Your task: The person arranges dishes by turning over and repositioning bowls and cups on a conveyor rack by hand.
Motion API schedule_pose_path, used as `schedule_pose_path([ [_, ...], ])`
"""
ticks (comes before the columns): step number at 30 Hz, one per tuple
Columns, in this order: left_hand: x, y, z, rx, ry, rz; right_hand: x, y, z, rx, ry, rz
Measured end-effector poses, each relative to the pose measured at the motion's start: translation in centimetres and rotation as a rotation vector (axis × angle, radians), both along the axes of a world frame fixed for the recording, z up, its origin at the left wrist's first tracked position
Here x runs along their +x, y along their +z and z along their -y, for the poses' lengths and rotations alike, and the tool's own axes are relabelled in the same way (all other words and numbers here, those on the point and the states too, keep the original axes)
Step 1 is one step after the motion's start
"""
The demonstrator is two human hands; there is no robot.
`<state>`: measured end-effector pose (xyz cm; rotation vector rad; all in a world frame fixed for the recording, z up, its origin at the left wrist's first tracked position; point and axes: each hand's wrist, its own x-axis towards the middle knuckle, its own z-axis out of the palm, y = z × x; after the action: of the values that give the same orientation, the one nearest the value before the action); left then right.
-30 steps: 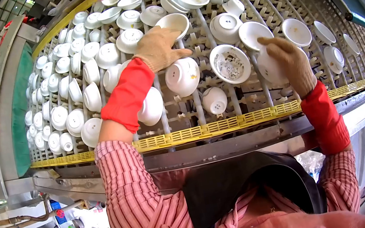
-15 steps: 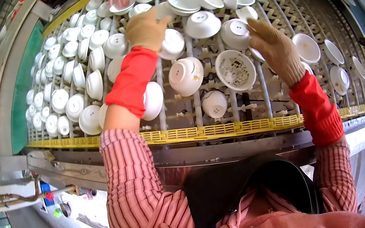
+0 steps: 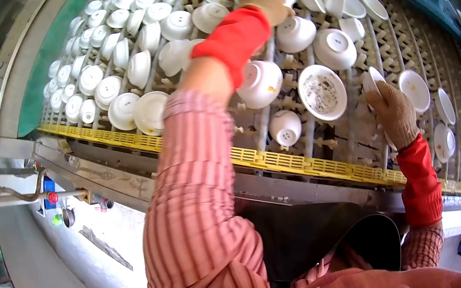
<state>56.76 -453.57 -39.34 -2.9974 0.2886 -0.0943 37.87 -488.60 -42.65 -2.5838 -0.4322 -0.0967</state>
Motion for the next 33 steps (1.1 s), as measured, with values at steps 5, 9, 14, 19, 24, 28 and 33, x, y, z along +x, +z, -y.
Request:
schedule_pose_path([
  [5,-7.5,1.7,-4.5,-0.640,-0.151,-0.057,-1.1,0.9,0.5,0.257,0.076,-0.071],
  [9,-17.5,3.8,-2.7,-1.144,-0.114,-0.229,-2.5,2.0,0.7,0.294,0.048,-0.164],
  [14,-26.9,3.0,0.2,-0.988,-0.429,0.067,-0.9,0.8,3.8,-0.079,0.248,0.423],
  [19,-30.4,4.1,2.0,-0.759,-0.499,0.171,-0.3,2.1,3.6,0.191,0.048,0.515],
  [24,-32.4,4.3,-5.0,-0.834,-0.016,0.340,-0.5,1.6,3.5,0.071,0.038,0.483],
  [28,-35.6,4.2,-9.7,-0.913,0.386,0.417,-1.6,0.8,1.8,0.343,-0.091,-0.031],
  [33,-36.2,2.2,-9.0,-0.526,0.169,0.501,-4.0,3.7,-5.0,-0.109,0.344,0.262],
])
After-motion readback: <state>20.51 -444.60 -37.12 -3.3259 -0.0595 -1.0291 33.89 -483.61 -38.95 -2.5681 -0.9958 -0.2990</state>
